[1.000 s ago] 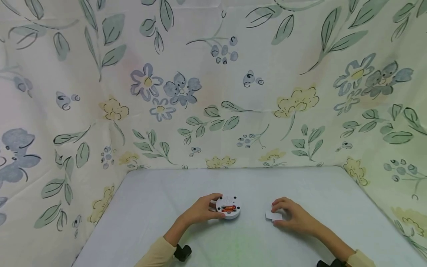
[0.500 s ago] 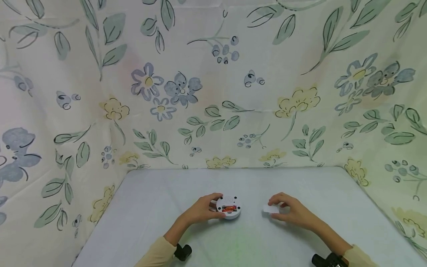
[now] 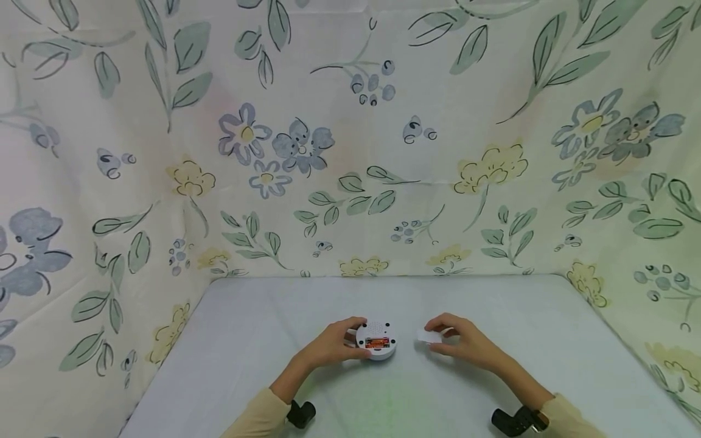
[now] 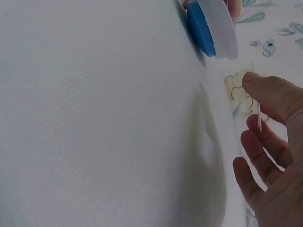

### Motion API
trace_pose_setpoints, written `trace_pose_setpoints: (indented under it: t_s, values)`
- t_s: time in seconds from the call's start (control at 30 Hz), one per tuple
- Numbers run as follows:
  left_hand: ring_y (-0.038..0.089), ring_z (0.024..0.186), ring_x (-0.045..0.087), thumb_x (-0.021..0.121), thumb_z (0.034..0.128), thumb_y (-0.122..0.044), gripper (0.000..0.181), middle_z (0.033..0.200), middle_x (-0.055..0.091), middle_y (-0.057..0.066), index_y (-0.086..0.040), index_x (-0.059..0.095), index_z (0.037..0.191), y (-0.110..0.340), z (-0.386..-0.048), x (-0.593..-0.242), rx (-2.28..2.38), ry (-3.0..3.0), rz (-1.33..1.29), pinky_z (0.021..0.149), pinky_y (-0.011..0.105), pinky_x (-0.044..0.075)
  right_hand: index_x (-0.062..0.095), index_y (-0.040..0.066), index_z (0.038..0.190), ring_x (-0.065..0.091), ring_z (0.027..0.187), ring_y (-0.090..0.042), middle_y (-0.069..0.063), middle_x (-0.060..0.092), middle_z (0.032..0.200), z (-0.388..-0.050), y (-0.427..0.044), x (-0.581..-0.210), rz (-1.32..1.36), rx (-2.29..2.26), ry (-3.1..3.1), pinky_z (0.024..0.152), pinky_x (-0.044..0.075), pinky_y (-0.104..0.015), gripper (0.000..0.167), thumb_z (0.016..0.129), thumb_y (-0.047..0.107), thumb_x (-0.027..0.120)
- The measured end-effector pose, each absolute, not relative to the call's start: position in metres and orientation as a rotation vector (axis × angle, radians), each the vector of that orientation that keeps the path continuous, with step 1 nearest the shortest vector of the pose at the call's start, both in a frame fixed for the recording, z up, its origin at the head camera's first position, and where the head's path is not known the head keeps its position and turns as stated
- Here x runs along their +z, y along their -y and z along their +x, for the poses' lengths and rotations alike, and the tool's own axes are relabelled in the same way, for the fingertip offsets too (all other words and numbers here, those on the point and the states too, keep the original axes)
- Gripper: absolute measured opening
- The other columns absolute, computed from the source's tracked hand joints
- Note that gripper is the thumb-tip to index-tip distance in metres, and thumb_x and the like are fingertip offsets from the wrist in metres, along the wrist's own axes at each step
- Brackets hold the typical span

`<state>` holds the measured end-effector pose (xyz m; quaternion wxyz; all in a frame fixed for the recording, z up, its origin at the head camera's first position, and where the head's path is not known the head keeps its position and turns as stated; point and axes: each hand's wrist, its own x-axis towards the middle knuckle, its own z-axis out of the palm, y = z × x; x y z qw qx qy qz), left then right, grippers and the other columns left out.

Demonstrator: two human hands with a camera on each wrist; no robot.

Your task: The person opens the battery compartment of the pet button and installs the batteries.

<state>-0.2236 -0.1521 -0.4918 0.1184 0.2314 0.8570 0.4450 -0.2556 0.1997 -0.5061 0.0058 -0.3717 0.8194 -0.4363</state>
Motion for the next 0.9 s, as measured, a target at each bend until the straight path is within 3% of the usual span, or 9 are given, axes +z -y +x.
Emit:
trace_pose_setpoints:
  t_s: [0.43,0.67,0.9]
  values:
    - [0.026,0.113,0.063,0.083,0.0881,-0.024,0.070,0.136,0.057,0.011,-0.002,0.050,0.146,0.151,-0.225,-0.492,1.292,-2.514,0.638,0.087,0.029,0.055,0.067,0.003,0.118,0.063,0.100,-0.034,-0.012,0.067,0.113,-0.264,-0.177,-0.507,-1.130,-1.421,-2.489,0.086,0.056,-0.037,0.036,0.089,0.019,0.082]
    - [0.027,0.113,0.062,0.083,0.0881,-0.028,0.071,0.137,0.057,0.011,-0.004,0.051,0.146,0.150,-0.223,-0.491,1.278,-2.533,0.623,0.088,0.030,0.055,0.068,0.009,0.118,0.061,0.098,-0.025,-0.005,0.065,0.112,-0.263,-0.160,-0.505,-1.093,-1.415,-2.523,0.086,0.056,-0.034,0.034,0.089,0.022,0.082]
    - [0.025,0.111,0.064,0.084,0.0879,-0.026,0.069,0.135,0.058,0.011,-0.002,0.052,0.144,0.150,-0.224,-0.493,1.310,-2.535,0.669,0.086,0.031,0.056,0.069,0.007,0.118,0.060,0.096,-0.023,-0.002,0.064,0.111,-0.260,-0.149,-0.506,-1.076,-1.458,-2.500,0.086,0.056,-0.034,0.033,0.090,0.020,0.081]
